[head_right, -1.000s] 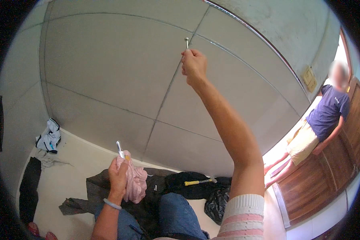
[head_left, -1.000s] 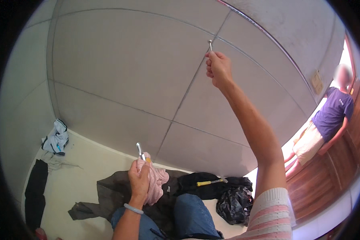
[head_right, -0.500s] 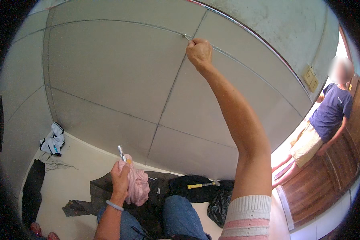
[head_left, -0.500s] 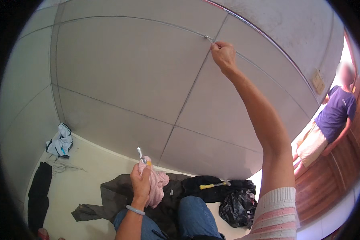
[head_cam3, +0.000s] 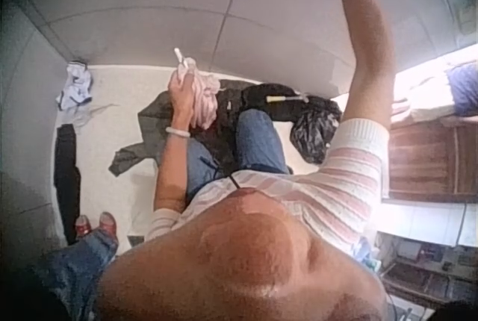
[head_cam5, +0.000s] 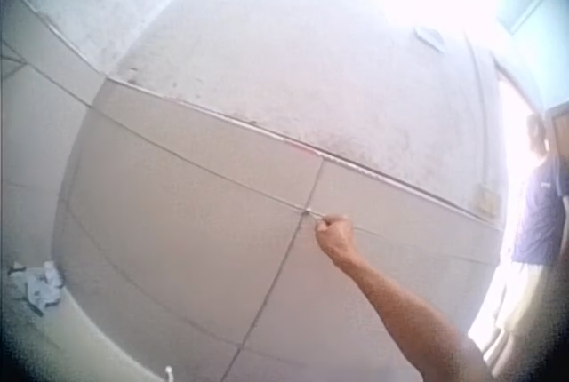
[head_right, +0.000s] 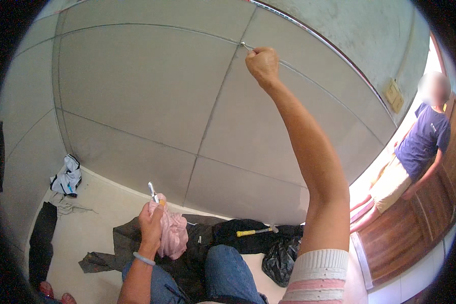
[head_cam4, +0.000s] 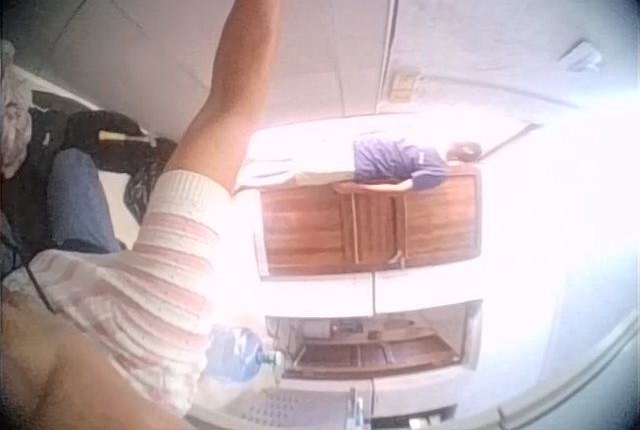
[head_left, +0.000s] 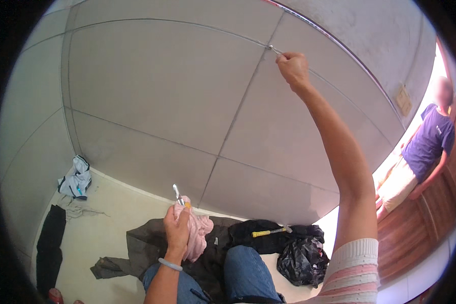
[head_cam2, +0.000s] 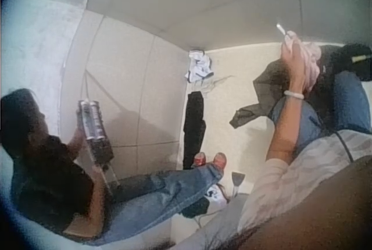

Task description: The recorder uses a metal tool and a pink cloth to clean and seal a seam between wall panels.

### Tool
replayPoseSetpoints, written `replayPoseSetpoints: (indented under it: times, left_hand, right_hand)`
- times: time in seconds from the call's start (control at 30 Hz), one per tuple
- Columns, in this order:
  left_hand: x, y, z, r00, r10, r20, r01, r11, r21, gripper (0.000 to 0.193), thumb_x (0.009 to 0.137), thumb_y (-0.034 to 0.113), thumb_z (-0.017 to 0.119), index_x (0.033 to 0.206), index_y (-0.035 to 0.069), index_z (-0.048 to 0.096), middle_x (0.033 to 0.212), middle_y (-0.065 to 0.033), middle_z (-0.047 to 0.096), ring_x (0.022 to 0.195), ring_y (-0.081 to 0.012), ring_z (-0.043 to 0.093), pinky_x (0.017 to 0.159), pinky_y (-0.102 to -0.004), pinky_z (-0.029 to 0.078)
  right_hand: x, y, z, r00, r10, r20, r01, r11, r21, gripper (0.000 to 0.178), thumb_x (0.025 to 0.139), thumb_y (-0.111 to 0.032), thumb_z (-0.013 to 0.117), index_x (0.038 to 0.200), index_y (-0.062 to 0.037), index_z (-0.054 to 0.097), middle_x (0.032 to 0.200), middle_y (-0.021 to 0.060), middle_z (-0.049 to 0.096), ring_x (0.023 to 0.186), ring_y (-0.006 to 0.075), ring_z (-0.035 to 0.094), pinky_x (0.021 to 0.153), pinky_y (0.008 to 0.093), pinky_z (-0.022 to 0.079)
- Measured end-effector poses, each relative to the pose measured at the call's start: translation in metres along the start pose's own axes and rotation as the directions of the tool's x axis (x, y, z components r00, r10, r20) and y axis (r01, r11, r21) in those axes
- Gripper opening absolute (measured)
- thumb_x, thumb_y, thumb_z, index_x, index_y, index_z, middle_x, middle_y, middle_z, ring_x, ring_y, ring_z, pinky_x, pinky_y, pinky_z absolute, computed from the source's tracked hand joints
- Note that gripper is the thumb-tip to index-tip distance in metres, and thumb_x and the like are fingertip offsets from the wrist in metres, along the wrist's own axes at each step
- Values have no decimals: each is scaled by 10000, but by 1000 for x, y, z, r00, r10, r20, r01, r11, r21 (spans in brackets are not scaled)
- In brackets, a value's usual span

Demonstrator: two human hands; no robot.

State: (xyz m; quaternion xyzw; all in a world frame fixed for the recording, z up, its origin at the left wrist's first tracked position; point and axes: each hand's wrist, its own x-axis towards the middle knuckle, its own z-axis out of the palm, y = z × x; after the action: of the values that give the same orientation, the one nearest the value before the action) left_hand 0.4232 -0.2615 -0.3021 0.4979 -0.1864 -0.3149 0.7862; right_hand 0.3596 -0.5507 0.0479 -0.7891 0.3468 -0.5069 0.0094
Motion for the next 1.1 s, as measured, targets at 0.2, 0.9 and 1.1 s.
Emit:
replayPoseSetpoints:
  times: [0.2, 0.9, 1.1]
  left_hand:
    - [0, -9, -2, 999, 21, 36, -19, 998, -64, 182, 892, 114, 570, 1023, -12, 583, 891, -18, 584, 821, -78, 528, 723, -239, 443]
    - [-14, 17, -31, 929, -84, 361, 362, 413, -836, 346, 906, 253, 587, 1183, 59, 516, 1103, -99, 569, 1007, -220, 574, 880, -379, 498]
    - [-21, 18, -25, 926, -32, 376, 343, 486, -804, 518, 919, 358, 539, 1312, 42, 421, 1252, -156, 504, 1150, -303, 501, 985, -435, 422]
  right_hand:
    - [-13, 1, -35, 998, 54, -23, -54, 999, -2, 216, 793, -139, 535, 752, 32, 661, 566, 138, 537, 519, 183, 524, 518, 351, 434]
    - [-373, -52, -23, 388, 104, 916, -897, 270, 349, 243, 947, -259, 531, 843, -41, 550, 503, -68, 294, 399, 38, 234, 382, 219, 157]
    - [-387, -41, -13, 456, 122, 882, -845, 371, 386, 229, 946, -231, 531, 824, -43, 580, 509, -69, 351, 407, 24, 266, 381, 213, 170]
